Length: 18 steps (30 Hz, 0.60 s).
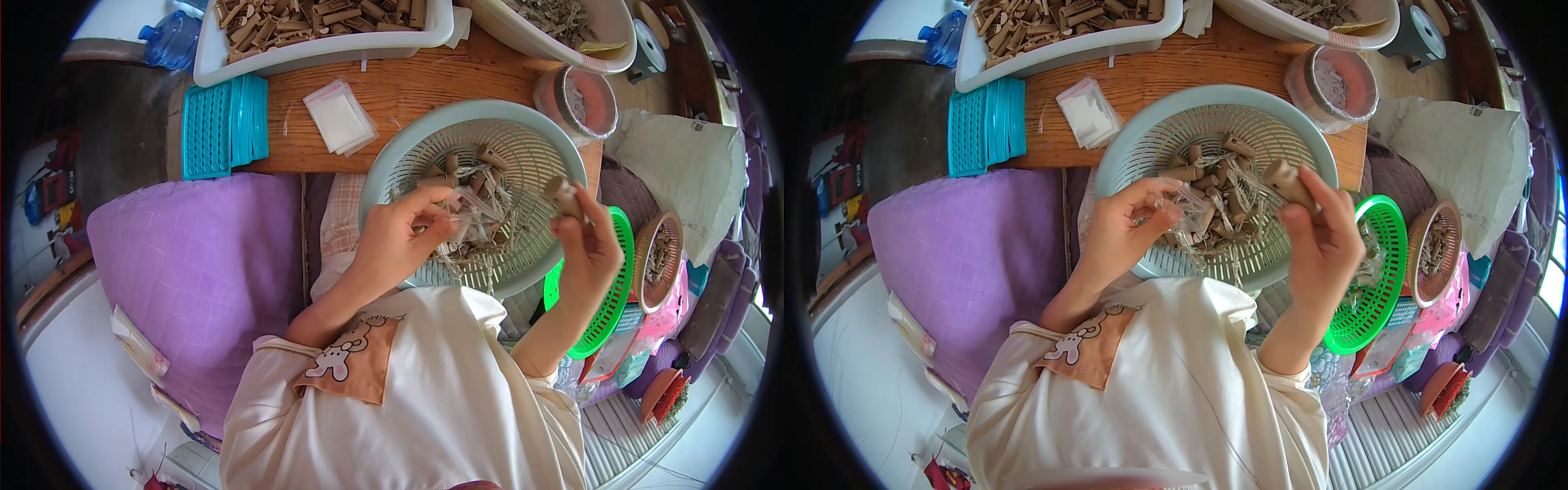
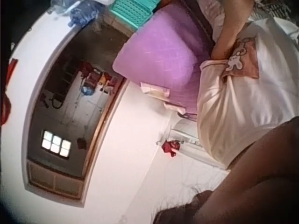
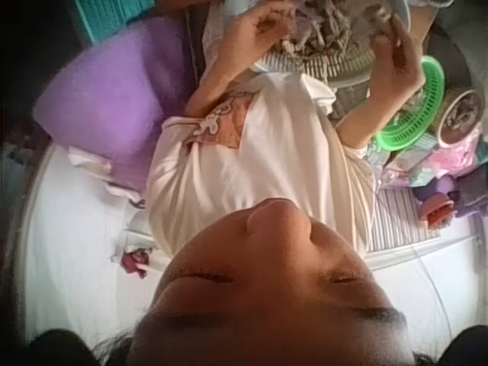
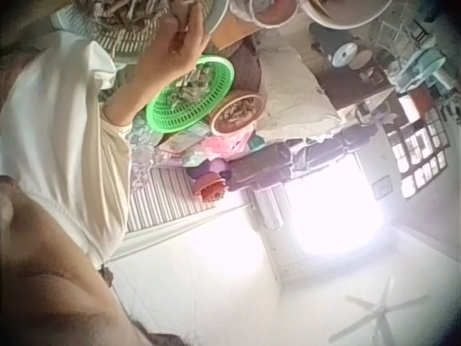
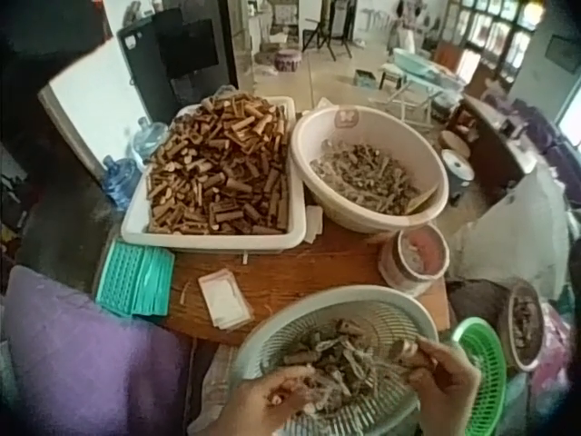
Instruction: The person sorts and packages small cylindrical herbal or wood segments into plastic ziplock bags by hand.
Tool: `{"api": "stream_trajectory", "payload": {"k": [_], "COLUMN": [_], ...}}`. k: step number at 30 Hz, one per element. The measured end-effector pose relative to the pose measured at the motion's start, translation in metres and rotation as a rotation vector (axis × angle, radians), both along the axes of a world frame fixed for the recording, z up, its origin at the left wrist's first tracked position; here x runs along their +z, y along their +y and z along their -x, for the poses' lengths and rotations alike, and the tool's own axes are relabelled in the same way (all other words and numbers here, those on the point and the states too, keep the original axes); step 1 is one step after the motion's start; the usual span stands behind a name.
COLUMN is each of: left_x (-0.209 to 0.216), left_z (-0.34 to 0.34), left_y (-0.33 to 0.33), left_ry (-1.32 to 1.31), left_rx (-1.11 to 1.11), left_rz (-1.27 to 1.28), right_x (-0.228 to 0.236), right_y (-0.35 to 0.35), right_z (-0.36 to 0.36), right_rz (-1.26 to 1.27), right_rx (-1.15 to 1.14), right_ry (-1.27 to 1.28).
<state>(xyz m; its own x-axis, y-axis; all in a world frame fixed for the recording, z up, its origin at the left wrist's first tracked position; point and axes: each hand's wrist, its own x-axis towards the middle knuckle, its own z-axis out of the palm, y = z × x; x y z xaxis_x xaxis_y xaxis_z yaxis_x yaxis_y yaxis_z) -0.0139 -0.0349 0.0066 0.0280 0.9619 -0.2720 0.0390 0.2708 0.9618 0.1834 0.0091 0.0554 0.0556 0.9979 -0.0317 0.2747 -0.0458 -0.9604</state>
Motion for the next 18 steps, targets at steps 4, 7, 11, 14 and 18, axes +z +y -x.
{"api": "stream_trajectory", "payload": {"k": [4, 7, 11, 14, 18], "left_x": [0.008, 0.011, 0.016, 0.017, 0.018], "left_z": [0.007, 0.008, 0.010, 0.010, 0.004], "left_y": [0.002, 0.001, 0.003, 0.001, 0.001], "left_ry": [0.058, 0.024, 0.040, -0.037, 0.019], "left_rx": [-0.090, -0.096, -0.147, -0.165, -0.181], "left_rz": [0.065, 0.094, 0.147, 0.086, -0.007], "right_x": [0.025, 0.036, 0.033, 0.034, 0.033], "right_y": [-0.019, -0.024, -0.020, -0.018, -0.015], "right_z": [0.016, 0.031, 0.036, 0.037, 0.038], "right_rz": [-0.115, -0.248, -0.267, -0.218, -0.044], "right_rx": [-0.042, 0.128, 0.145, 0.194, 0.282], "right_ry": [0.108, -0.234, -0.385, -0.436, -0.377]}}
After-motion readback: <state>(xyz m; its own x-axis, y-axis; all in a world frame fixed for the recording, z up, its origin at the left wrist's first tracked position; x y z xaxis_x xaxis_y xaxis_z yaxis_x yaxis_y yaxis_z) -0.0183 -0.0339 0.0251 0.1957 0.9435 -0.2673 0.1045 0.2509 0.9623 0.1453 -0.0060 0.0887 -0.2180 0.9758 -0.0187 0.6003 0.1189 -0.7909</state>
